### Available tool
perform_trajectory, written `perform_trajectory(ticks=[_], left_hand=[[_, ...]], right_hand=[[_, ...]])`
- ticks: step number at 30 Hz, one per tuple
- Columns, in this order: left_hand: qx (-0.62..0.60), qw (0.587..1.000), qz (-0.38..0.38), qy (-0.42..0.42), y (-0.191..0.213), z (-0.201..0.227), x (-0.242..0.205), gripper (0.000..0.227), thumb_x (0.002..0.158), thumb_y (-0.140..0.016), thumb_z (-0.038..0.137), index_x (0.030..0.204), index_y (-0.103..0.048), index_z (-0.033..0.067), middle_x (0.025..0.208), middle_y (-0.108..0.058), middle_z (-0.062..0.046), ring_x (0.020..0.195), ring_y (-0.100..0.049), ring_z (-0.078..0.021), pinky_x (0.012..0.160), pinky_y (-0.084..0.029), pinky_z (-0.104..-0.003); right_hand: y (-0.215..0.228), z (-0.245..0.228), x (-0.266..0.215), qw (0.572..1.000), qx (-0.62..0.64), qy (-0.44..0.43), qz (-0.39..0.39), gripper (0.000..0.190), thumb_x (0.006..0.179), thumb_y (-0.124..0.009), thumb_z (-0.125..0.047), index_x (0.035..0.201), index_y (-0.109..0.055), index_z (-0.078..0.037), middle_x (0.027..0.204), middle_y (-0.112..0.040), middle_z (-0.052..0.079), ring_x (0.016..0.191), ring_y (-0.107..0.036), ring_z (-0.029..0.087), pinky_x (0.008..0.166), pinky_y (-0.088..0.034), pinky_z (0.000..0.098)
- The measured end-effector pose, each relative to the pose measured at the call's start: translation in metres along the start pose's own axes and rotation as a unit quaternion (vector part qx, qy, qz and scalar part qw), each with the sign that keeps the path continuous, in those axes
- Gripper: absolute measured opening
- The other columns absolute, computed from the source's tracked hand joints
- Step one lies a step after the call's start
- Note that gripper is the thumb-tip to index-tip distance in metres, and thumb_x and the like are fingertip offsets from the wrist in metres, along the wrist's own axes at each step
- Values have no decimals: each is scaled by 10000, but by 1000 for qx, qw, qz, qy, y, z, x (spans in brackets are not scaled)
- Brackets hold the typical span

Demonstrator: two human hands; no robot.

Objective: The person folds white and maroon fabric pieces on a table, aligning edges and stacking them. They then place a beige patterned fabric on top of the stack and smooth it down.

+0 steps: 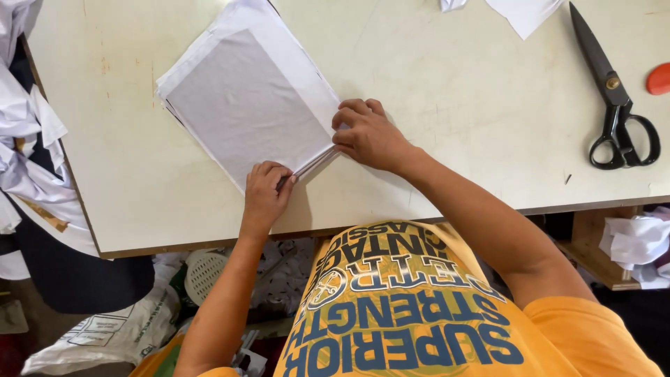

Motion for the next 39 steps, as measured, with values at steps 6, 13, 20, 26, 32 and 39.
perform_trajectory(ticks=[6, 13, 20, 26, 32, 39], left_hand=[[-32, 997, -48, 57, 2, -4, 4, 135, 1028, -711, 317, 1012, -741, 186, 1013, -671, -29, 984, -652, -278, 854, -493, -406], [13, 996, -77, 43, 7, 7, 9, 258, 1013, -715, 422, 1036, -728, 166, 1052, -654, -62, 1001, -640, -263, 849, -490, -397], [55, 998, -33, 4, 0, 4, 6, 160, 985, -764, 321, 998, -723, 167, 1017, -620, -37, 965, -620, -254, 780, -477, -389], [31, 999, -10, -12, 6, 6, 5, 106, 1009, -739, 280, 1051, -742, 182, 1031, -644, -33, 953, -645, -242, 764, -489, -369], [45, 998, 7, -31, 7, 9, 2, 103, 979, -762, 253, 1032, -733, 169, 1023, -644, -24, 950, -641, -244, 765, -482, -371], [38, 999, 6, -20, 7, 10, 1, 72, 1007, -742, 232, 1018, -758, 162, 1043, -661, -59, 975, -644, -244, 791, -493, -364]], right_hand=[[0, 1, 8, 998, 21, -34, -39, 104, 969, -816, -344, 1020, -866, -269, 1129, -717, -2, 1310, -528, 250, 1092, -406, 497], [4, -4, 20, 995, 9, -63, -78, 112, 969, -821, -268, 1066, -871, -241, 1110, -734, 52, 1276, -563, 287, 1078, -416, 519], [13, -8, 16, 992, 12, -72, -99, 128, 948, -826, -279, 1065, -872, -258, 1132, -727, 54, 1294, -558, 303, 1074, -413, 532], [28, -16, 14, 992, 34, -70, -99, 122, 922, -851, -209, 1041, -876, -201, 1171, -745, 88, 1333, -553, 325, 1075, -424, 517], [36, -11, 9, 991, 25, -80, -100, 116, 922, -853, -186, 1037, -871, -190, 1185, -746, 83, 1352, -539, 318, 1083, -424, 508], [35, -8, 6, 993, 21, -73, -93, 113, 919, -854, -184, 1031, -871, -183, 1185, -747, 75, 1352, -540, 311, 1080, -431, 505]])
Point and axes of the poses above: each hand's wrist, its own x-axis towards the middle knuckle, its own y-axis out of the back of the hand, z = x × y, the point moved 5 cm from there along x, towards the middle knuckle
